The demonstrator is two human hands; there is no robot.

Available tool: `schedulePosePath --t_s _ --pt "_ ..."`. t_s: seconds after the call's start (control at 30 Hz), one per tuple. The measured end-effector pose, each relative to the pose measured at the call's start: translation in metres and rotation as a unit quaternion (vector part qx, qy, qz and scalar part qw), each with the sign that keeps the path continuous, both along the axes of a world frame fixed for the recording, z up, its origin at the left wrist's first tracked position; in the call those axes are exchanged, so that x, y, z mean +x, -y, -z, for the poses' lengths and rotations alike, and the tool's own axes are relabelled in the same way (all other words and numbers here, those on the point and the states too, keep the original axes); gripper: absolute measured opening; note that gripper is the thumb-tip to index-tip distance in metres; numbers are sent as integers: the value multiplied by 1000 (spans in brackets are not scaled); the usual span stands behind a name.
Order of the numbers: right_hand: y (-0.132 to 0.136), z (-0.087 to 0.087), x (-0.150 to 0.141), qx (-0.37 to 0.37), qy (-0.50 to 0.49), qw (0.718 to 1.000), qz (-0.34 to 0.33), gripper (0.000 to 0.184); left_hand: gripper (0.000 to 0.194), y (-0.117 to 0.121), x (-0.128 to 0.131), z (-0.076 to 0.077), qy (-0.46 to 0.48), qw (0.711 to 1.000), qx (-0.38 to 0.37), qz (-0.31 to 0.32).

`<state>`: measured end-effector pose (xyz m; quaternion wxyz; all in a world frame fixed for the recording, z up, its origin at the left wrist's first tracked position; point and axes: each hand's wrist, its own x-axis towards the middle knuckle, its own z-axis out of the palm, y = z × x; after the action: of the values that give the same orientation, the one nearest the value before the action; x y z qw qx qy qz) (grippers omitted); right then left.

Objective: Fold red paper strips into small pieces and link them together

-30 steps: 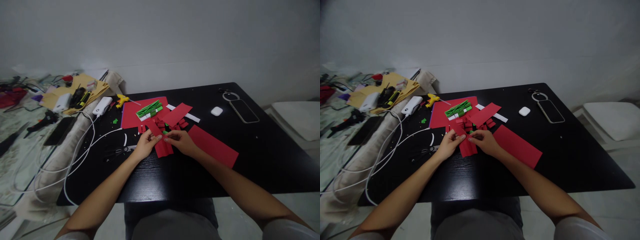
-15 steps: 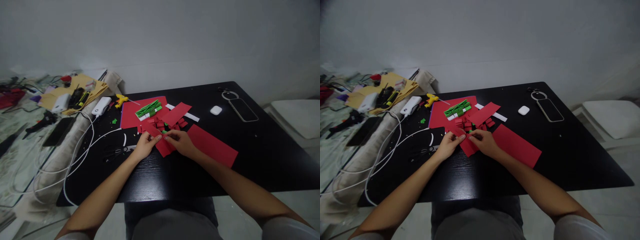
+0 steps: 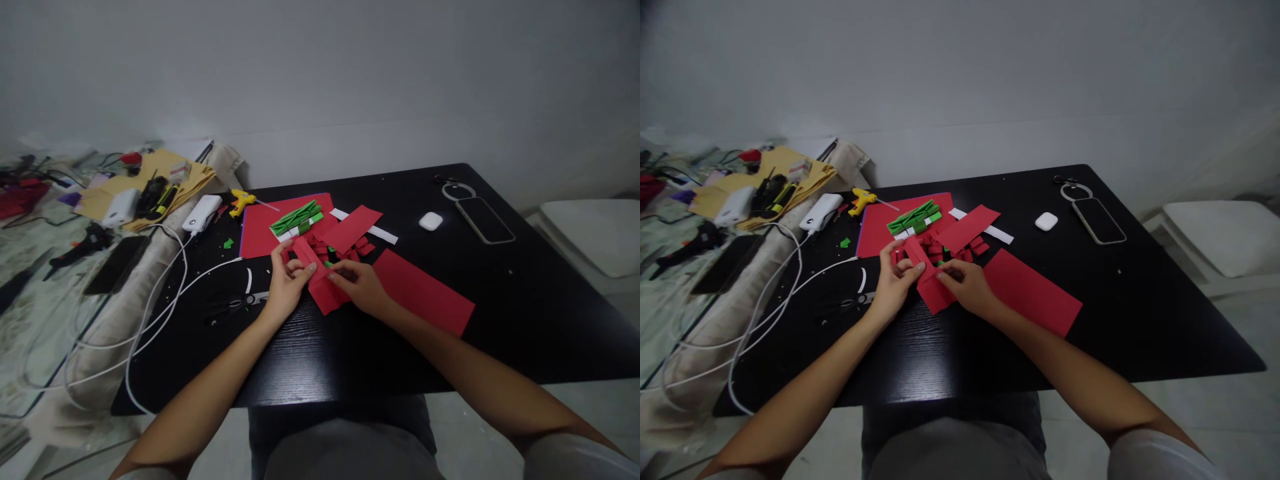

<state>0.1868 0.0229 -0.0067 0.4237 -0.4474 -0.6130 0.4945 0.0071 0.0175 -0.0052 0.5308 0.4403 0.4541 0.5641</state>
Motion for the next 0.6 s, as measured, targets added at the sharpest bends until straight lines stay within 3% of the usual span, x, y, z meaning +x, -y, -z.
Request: schedulePosePath --t_s 0.23,0.6 --pt "4 4 -3 -22 -23 999 -10 17 37 7 8 4 -17 999 21 43" --pt "-2 -1 2 -84 -65 993 -59 19 36 3 3 4 -56 997 39 46"
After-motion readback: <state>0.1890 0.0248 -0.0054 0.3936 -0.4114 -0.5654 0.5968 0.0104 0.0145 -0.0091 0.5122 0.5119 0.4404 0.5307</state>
